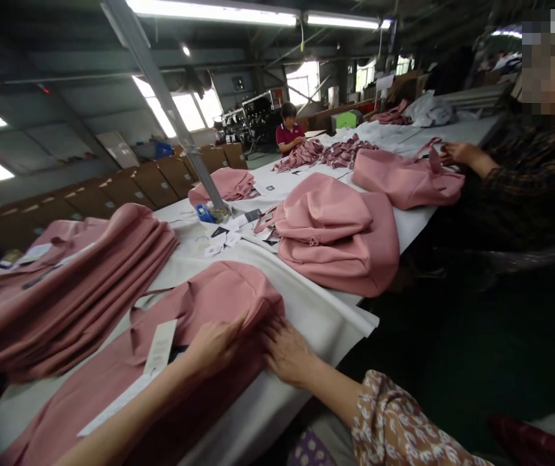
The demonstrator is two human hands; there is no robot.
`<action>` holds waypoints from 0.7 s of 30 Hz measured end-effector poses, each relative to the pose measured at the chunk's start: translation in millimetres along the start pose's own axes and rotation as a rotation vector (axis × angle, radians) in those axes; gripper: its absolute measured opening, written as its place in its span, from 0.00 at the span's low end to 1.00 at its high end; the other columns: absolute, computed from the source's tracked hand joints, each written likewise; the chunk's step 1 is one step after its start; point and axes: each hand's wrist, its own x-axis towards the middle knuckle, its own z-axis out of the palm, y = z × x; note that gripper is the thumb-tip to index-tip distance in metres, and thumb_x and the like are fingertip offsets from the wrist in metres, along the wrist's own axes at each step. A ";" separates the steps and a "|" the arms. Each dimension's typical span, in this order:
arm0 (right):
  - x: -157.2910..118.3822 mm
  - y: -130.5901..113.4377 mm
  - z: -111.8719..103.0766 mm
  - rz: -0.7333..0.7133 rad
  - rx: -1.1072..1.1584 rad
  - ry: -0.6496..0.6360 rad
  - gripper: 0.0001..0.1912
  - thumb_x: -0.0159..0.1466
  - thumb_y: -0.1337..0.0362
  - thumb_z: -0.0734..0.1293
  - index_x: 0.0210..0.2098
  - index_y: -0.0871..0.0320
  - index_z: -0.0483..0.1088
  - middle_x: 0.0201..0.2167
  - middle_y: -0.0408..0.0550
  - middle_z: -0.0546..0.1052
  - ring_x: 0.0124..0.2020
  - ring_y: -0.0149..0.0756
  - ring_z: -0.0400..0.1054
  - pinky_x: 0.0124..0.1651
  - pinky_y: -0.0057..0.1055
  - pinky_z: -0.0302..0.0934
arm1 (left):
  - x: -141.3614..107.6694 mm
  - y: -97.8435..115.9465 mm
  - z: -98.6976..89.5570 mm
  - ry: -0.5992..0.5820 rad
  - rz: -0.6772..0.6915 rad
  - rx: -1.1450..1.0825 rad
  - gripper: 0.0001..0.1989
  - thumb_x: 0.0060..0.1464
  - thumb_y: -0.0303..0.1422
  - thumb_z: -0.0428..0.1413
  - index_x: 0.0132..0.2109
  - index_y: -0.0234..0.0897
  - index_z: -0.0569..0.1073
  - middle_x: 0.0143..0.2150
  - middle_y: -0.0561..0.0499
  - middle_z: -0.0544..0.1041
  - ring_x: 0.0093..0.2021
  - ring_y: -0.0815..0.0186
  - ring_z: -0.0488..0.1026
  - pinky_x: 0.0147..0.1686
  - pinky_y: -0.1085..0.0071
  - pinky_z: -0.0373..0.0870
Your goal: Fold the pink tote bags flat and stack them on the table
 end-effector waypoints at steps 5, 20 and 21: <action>1.0 1.8 5.0 0.088 0.111 -0.090 0.25 0.62 0.58 0.64 0.58 0.53 0.64 0.59 0.48 0.68 0.63 0.45 0.53 0.68 0.48 0.42 | -9.6 13.2 49.8 0.005 0.074 -0.091 0.32 0.58 0.28 0.44 0.68 0.37 0.47 0.44 0.41 0.79 0.40 0.52 0.78 0.36 0.63 0.72; 62.6 77.7 -35.7 0.762 0.512 0.044 0.16 0.68 0.60 0.57 0.44 0.63 0.71 0.40 0.51 0.78 0.42 0.38 0.72 0.48 0.37 0.64 | -17.2 16.9 112.7 0.323 -0.047 -0.108 0.25 0.61 0.30 0.43 0.65 0.41 0.59 0.49 0.43 0.77 0.44 0.57 0.76 0.40 0.64 0.76; 72.8 81.6 -32.9 0.782 0.511 0.007 0.14 0.68 0.58 0.60 0.41 0.62 0.72 0.37 0.49 0.78 0.39 0.37 0.72 0.46 0.38 0.65 | -17.4 19.1 110.9 0.297 -0.057 -0.089 0.26 0.60 0.30 0.43 0.65 0.42 0.59 0.49 0.43 0.76 0.44 0.57 0.76 0.40 0.65 0.75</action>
